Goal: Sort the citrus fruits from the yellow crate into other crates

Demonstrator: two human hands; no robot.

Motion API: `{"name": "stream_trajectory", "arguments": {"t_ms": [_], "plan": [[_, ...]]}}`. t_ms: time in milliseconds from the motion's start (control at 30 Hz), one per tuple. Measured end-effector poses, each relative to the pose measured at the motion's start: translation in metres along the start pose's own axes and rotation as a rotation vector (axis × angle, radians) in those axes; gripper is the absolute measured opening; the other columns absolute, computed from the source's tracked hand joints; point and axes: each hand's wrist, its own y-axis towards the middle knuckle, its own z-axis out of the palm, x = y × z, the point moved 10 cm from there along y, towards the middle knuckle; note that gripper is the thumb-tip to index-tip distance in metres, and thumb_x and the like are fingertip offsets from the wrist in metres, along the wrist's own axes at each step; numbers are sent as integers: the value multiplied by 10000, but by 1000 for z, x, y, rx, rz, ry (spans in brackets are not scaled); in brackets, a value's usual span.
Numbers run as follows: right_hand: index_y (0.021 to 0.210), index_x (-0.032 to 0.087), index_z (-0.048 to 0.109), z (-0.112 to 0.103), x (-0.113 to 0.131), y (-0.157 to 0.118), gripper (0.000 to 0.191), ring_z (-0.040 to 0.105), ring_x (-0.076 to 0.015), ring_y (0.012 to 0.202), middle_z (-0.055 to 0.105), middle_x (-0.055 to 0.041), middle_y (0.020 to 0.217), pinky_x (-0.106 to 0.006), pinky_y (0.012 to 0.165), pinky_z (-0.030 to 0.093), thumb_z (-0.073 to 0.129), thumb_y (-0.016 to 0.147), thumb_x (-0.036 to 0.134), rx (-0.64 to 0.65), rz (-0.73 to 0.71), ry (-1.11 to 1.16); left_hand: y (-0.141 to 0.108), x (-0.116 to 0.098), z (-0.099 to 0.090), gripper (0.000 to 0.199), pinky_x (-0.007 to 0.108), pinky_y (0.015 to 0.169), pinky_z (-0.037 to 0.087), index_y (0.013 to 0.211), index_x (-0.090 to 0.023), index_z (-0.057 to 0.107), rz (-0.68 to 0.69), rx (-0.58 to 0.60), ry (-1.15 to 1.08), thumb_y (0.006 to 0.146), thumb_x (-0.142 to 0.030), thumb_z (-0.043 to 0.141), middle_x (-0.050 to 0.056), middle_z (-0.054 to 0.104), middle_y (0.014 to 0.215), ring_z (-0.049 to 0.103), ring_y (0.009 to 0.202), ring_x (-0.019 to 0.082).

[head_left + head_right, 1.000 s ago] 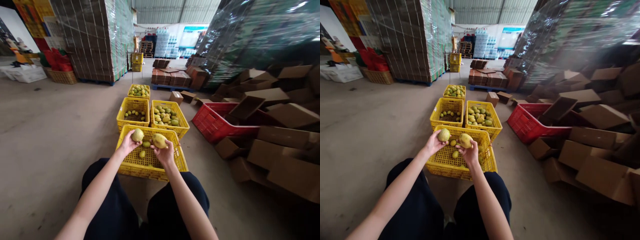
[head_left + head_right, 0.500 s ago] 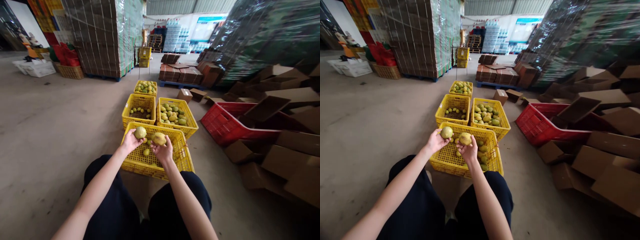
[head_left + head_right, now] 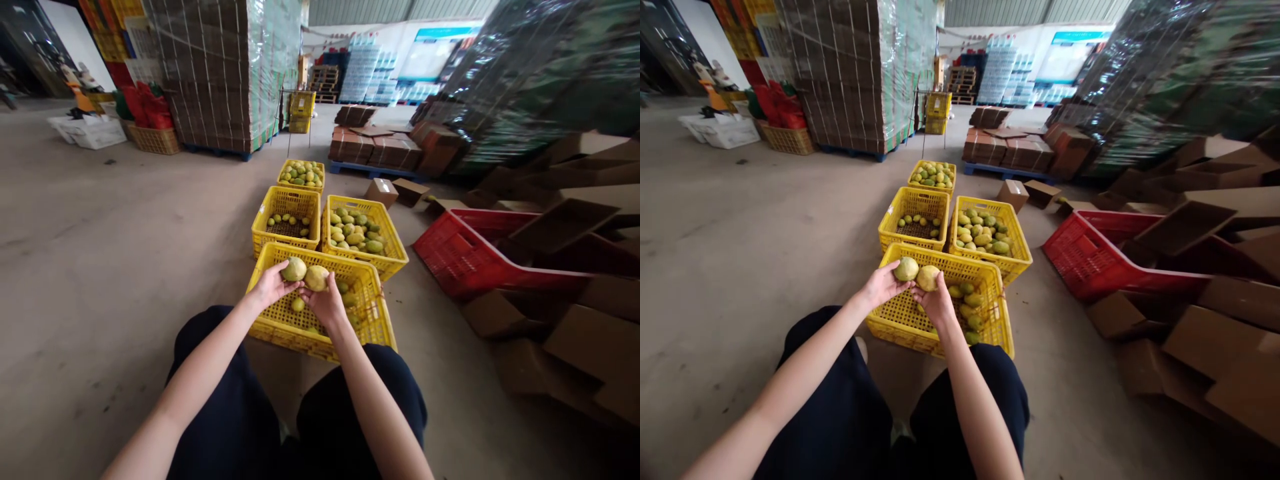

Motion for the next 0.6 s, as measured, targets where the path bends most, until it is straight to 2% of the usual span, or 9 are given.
{"name": "stream_trajectory", "arguments": {"t_ms": [133, 233, 267, 333, 433, 500, 600], "plan": [[873, 178, 651, -1, 4, -1, 502, 697, -201, 623, 737, -85, 725, -271, 500, 552, 585, 803, 671, 6, -6, 5, 2, 0, -1, 242, 208, 615, 573, 994, -78, 634, 18, 10, 40, 950, -265, 489, 126, 685, 832, 663, 641, 144], [936, 189, 606, -8, 10, -1, 449, 691, -212, 671, 710, -68, 762, -262, 450, 527, 642, 774, 605, -58, -63, -66, 3, -5, -3, 199, 247, 686, 579, 968, -126, 622, 101, 7, 134, 918, -313, 577, 107, 679, 897, 663, 714, 149], [977, 211, 578, -12, 16, -2, 426, 685, -206, 690, 701, -47, 805, -263, 452, 531, 678, 758, 562, -111, -130, -106, 3, -9, -5, 193, 271, 730, 580, 983, -148, 613, 157, 1, 171, 879, -308, 641, 97, 675, 947, 667, 768, 156], [1072, 271, 507, -21, 35, -8, 472, 674, -195, 779, 675, -11, 951, -284, 518, 566, 749, 717, 468, -235, -325, -229, 2, -21, -8, 331, 331, 834, 563, 1039, -193, 586, 288, -17, 263, 770, -268, 764, 73, 656, 1041, 663, 891, 177], [1162, 307, 457, -17, 61, -25, 627, 633, -197, 977, 601, -18, 1163, -330, 737, 586, 819, 653, 362, -351, -617, -543, -6, -45, -11, 585, 389, 957, 503, 1077, -225, 559, 535, -70, 498, 587, -208, 876, 55, 625, 1116, 624, 1044, 210], [1174, 286, 481, -8, 67, -31, 617, 611, -213, 1030, 581, -46, 1198, -356, 818, 559, 813, 657, 345, -360, -712, -750, -14, -59, -7, 647, 397, 977, 483, 1057, -221, 556, 707, -98, 668, 510, -196, 901, 62, 603, 1159, 594, 1099, 230], [1170, 267, 514, -1, 71, -35, 558, 603, -241, 1039, 592, -67, 1188, -387, 814, 544, 784, 686, 323, -363, -786, -947, -22, -66, 2, 626, 403, 944, 488, 1053, -218, 545, 868, -91, 855, 527, -201, 884, 72, 588, 1182, 596, 1074, 235]]}}
